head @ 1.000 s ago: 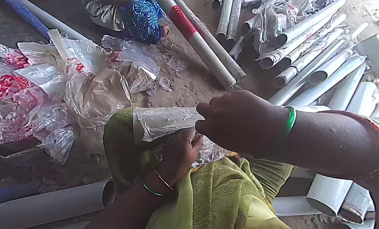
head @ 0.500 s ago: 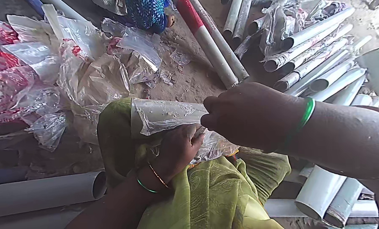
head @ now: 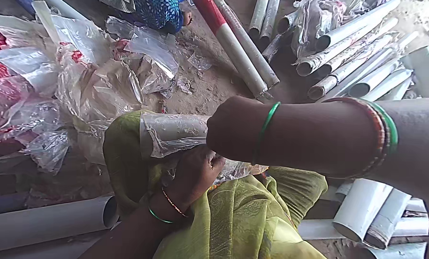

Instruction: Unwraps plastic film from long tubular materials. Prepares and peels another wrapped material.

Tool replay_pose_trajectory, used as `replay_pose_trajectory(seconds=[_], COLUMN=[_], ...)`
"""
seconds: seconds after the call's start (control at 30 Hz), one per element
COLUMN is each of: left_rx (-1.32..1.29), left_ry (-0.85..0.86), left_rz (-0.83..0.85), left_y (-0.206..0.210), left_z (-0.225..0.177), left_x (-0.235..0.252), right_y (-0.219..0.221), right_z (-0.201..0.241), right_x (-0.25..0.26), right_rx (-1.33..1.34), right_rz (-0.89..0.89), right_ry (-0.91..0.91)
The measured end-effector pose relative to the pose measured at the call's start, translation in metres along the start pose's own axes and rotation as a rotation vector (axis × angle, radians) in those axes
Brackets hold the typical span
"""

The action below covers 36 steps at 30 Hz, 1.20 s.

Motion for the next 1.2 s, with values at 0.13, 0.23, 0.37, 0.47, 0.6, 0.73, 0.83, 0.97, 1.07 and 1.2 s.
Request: replay_pose_trajectory(seconds=[0.13, 0.23, 0.37, 0.47, 0.6, 0.73, 0.83, 0.97, 1.07, 1.2], left_rx=[-0.019, -0.031, -0.03, -0.034, -0.031, -0.032, -0.035, -0.039, -0.04, -0.01], left_ry=[0.028, 0.017, 0.016, 0.003, -0.005, 0.012, 0.01, 0.003, -0.029, -0.101], left_rz=[0.019, 0.019, 0.027, 0.038, 0.041, 0.044, 0.042, 0.037, 0.041, 0.057], left_y=[0.0, 0.002, 0.003, 0.004, 0.004, 0.005, 0.004, 0.004, 0.003, 0.005], left_z=[-0.002, 0.001, 0.003, 0.004, 0.004, 0.003, 0.003, 0.004, 0.006, 0.006], left_x=[0.001, 0.002, 0.002, 0.001, 0.001, 0.002, 0.002, 0.002, 0.002, 0.003], right_y=[0.02, 0.032, 0.049, 0.066, 0.076, 0.072, 0.059, 0.073, 0.093, 0.115], right_z=[-0.005, -0.015, -0.027, -0.046, -0.059, -0.059, -0.045, -0.044, -0.046, -0.041], right_x=[-0.019, -0.039, -0.069, -0.091, -0.116, -0.141, -0.147, -0.133, -0.122, -0.119], right_rx=[-0.005, -0.04, -0.036, 0.043, 0.002, 0.033, 0.15, 0.279, 0.37, 0.507], right_rz=[-0.073, -0.22, -0.416, -0.491, -0.398, -0.594, -0.822, -0.949, -1.022, -1.125], right_ry=[-0.07, -0.118, -0.126, -0.083, 0.082, 0.104, 0.108, 0.183, 0.201, 0.209])
Point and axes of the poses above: each hand's wrist, its own x-axis towards the middle knuckle, its own y-axis out of the palm, z = x × y, the point moved 10 cm from there along x, towards the middle knuckle, and after that the axes turned 7 degrees about -y, right-handed, at the moved point
